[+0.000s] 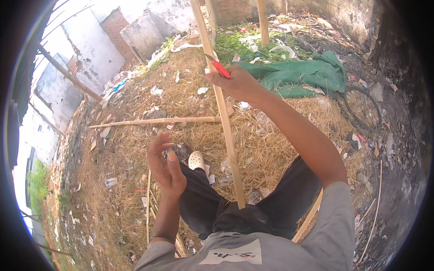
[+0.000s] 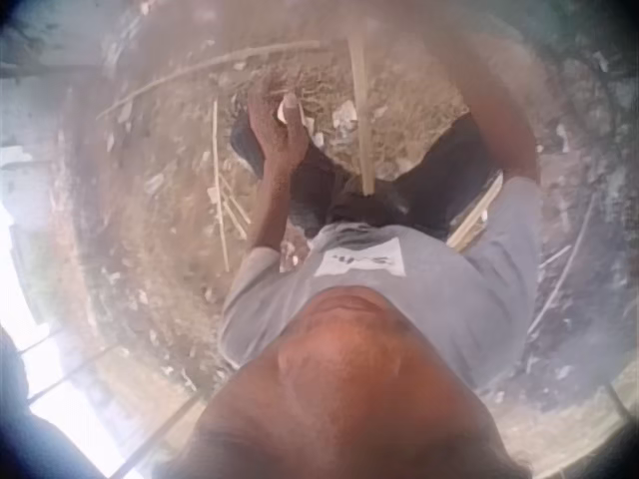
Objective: The person sits on the ground and uses a red utility knife to shave the surface of a long bamboo stick. They hold the stick with their left hand and scrape along its length with the knife in their right hand, removing thin strips of material. The person continues this repetitive shaving action along the stick's length.
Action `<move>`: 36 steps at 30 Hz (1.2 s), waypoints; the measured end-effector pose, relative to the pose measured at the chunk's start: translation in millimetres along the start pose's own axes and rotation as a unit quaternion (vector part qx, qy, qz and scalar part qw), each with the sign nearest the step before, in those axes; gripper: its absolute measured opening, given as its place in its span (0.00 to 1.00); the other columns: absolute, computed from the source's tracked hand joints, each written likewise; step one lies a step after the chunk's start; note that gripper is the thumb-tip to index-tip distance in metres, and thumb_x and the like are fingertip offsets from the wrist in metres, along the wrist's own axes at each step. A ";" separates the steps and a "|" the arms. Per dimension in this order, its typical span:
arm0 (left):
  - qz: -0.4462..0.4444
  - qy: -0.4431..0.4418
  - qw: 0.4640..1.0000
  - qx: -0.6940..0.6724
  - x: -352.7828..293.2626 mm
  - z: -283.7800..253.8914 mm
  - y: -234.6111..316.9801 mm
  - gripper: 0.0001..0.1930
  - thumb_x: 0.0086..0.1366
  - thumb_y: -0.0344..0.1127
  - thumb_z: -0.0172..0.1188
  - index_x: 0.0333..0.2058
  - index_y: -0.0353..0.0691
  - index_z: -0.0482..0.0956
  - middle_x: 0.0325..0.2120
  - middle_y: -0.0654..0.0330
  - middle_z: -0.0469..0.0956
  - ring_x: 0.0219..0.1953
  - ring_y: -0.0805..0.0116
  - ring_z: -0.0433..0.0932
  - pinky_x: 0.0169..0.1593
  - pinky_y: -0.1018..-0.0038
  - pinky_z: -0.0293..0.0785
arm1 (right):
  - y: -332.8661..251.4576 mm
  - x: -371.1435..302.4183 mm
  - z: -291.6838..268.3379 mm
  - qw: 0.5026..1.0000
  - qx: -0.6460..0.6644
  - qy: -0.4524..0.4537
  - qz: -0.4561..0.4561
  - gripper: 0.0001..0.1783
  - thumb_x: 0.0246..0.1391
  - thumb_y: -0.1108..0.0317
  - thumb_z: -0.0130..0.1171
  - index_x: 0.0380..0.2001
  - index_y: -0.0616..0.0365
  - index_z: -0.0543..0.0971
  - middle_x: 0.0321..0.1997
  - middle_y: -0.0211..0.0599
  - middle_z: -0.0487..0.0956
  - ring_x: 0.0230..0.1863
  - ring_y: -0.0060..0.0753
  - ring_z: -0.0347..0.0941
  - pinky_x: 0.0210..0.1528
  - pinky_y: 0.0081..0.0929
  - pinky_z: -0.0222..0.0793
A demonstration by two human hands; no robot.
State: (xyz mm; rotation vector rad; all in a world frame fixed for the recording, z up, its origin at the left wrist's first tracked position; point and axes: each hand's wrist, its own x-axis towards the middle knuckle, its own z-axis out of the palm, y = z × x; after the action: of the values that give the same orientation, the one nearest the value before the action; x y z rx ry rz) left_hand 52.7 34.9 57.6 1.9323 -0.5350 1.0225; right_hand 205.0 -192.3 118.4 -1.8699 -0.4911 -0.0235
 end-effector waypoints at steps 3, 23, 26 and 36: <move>0.183 0.099 0.974 0.089 85.8 -35.6 7.1 0.18 0.68 0.34 0.52 0.52 0.29 0.70 0.46 0.46 0.75 0.49 0.52 0.75 0.49 0.65 0.71 | -39.1 21.0 -9.2 0.991 -0.129 -0.009 -0.039 0.28 0.60 0.43 0.56 0.21 0.59 0.75 0.14 0.28 0.66 0.17 0.23 0.63 0.22 0.31 0.59; -0.539 -0.379 0.641 -0.395 -46.7 -23.2 -36.4 0.24 0.76 0.52 0.35 0.26 0.42 0.64 0.08 0.67 0.60 0.06 0.78 0.57 0.19 0.79 0.64 | 10.5 -61.5 -7.2 0.925 -0.343 0.092 -0.134 0.28 0.48 0.37 0.62 0.28 0.54 0.78 0.16 0.39 0.73 0.20 0.44 0.73 0.25 0.35 0.67; -0.565 -0.289 0.591 -0.499 -70.0 6.5 -27.5 0.24 0.76 0.53 0.35 0.25 0.42 0.63 0.07 0.66 0.59 0.05 0.75 0.57 0.19 0.77 0.65 | 50.3 -83.8 9.2 0.929 -0.357 0.047 -0.088 0.35 0.45 0.28 0.59 0.23 0.55 0.77 0.13 0.40 0.71 0.18 0.43 0.73 0.22 0.37 0.64; -0.633 -0.183 0.515 -0.549 -69.2 27.7 -3.9 0.30 0.75 0.55 0.32 0.14 0.47 0.59 0.05 0.69 0.55 0.05 0.76 0.53 0.18 0.77 0.60 | 78.1 -100.3 58.1 0.904 -0.385 -0.013 -0.184 0.36 0.45 0.29 0.58 0.14 0.54 0.72 0.10 0.38 0.68 0.13 0.42 0.68 0.18 0.38 0.60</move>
State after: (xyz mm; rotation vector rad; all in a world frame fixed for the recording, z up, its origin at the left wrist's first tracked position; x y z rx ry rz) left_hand 28.2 12.2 -9.2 0.7819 0.1588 -0.6728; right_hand 127.4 -192.6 2.1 -2.5117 -0.9473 -0.5125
